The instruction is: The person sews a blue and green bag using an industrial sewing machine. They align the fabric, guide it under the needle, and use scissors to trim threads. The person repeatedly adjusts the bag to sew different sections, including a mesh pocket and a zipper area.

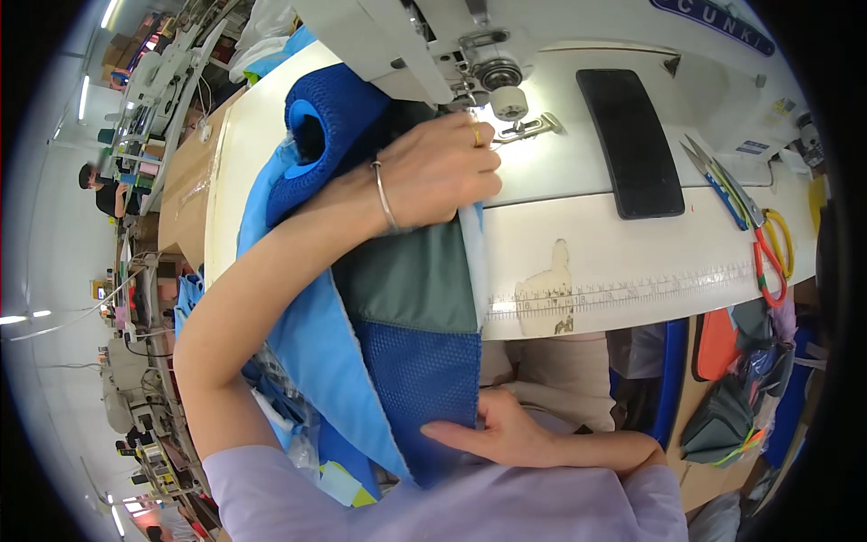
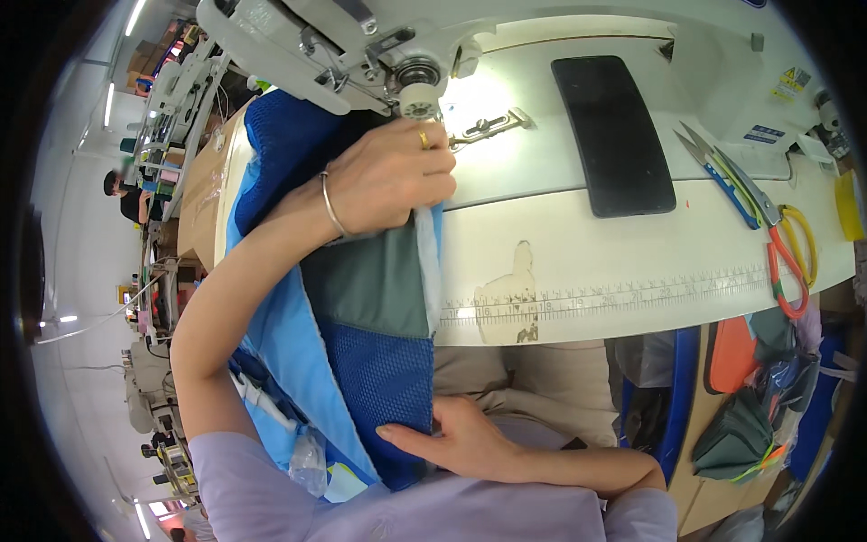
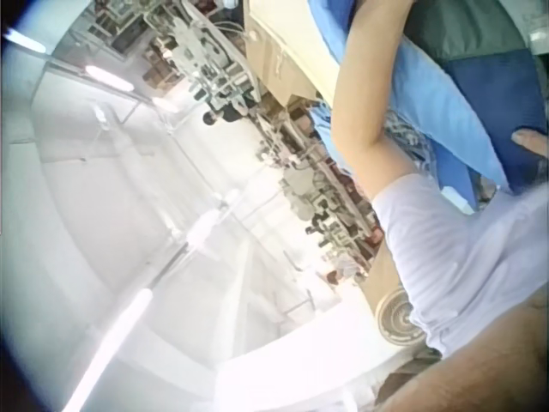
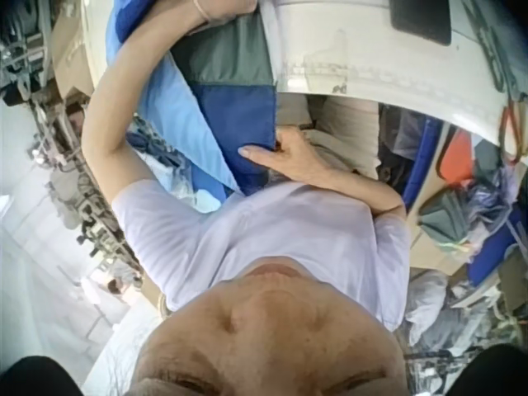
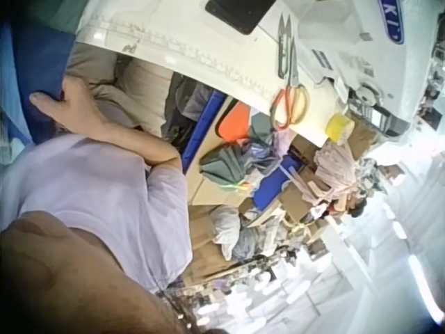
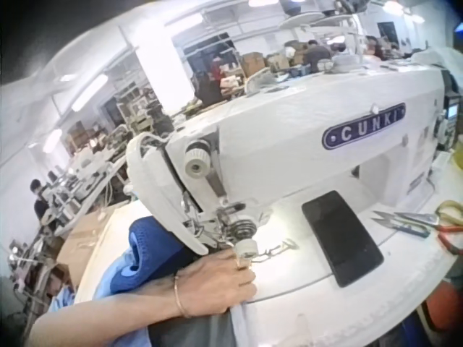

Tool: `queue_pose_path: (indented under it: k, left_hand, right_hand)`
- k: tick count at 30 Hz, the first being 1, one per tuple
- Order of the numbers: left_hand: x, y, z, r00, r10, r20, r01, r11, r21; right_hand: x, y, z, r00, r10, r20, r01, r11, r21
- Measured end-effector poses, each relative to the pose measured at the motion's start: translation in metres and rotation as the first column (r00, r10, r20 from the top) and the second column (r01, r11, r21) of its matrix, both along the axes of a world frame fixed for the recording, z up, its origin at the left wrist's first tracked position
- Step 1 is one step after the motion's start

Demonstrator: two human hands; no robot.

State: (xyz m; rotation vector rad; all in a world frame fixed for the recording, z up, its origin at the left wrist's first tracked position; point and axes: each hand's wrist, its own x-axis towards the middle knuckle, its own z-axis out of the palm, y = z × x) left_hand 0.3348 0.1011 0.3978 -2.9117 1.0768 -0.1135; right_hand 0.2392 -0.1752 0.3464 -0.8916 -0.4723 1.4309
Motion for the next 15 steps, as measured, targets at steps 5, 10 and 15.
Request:
queue_pose_path:
  k: [5,10,15]
  left_hand:
    - [-0.018,-0.016,0.001,0.974,-0.043,-0.222,0.040,0.999,-0.017]
    - [-0.052,-0.043,0.012,0.870,-0.021,-0.493,-0.152,0.940,-0.307]
    - [-0.038,-0.043,0.011,0.979,0.091,-0.182,-0.153,0.920,-0.361]
  right_hand:
    - [-0.006,-0.012,-0.004,0.961,-0.082,0.265,0.073,0.996,0.044]
    - [0.003,-0.013,-0.004,0.942,-0.049,0.333,0.041,0.999,0.030]
    - [-0.011,-0.008,-0.024,0.995,-0.034,-0.094,0.024,0.994,-0.102]
